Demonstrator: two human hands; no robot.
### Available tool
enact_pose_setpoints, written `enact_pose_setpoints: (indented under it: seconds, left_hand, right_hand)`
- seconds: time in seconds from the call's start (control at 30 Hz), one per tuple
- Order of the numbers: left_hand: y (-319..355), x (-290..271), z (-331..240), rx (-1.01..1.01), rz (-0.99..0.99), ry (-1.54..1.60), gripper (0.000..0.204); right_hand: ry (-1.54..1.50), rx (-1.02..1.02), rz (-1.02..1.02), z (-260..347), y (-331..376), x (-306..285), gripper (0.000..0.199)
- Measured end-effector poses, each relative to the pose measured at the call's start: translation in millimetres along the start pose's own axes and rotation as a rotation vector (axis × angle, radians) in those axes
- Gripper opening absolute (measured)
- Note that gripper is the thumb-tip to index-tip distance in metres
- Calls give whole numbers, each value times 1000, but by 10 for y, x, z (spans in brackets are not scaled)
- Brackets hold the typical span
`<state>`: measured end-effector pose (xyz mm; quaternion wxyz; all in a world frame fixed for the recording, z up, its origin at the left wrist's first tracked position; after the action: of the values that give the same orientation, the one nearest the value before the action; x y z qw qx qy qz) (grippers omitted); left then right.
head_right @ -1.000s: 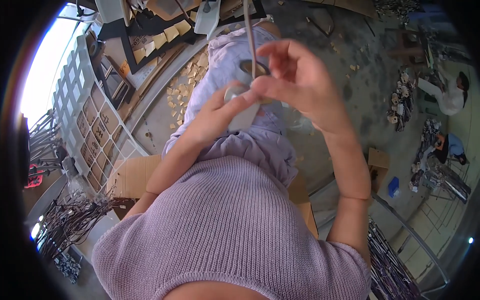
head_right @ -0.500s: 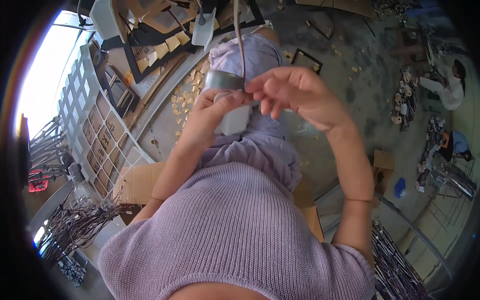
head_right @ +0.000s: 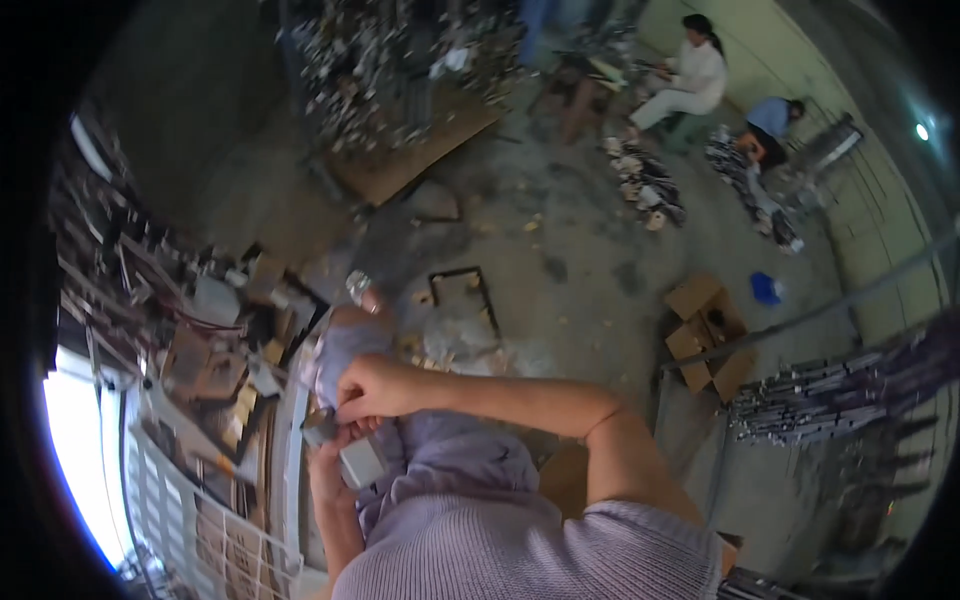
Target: Applying adhesive tape to secure a cable into a white plastic housing as part of a wiring assembly.
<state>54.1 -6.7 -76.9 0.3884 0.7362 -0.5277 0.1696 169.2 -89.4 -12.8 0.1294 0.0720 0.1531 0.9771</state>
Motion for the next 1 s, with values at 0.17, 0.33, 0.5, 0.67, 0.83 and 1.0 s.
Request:
enact_pose_setpoints:
  seconds: [0.17,0.33,0.5,0.67,0.83,1.0]
  left_hand:
    - [134,90,82,-211,123,170,24]
    - [208,149,-101,-177,83,-228,17]
    - [329,304,-427,69,315,-560,8]
    - [540,-285,-643,169,-56,-417,8]
    - [380,-19,-805,616,-145,-872,34]
    - [-219,431,-627,824,-201,-990,70]
  right_hand:
    - [67,-439,-46,148,-267,342,18]
    - [692,-565,-153,219,346,171,18]
    - [402,-261,-127,301,455,275,19]
    - [-530,-500,-200,855,1172,-243,28]
    - [-396,-1168,-169,1729,2042,-181,30]
    - [-262,-1258,390,2078,2009,186,28]
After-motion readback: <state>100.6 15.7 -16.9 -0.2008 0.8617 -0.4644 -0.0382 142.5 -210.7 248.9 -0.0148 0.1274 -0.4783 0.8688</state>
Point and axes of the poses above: each hand's wrist, its own y-axis away from the middle knuckle, its own x-axis out of the palm, z = x × y, the point moved 6 cm from there along -y, towards the middle knuckle, and after that the axes turned 2 degrees about -y, right-handed, at the moved point
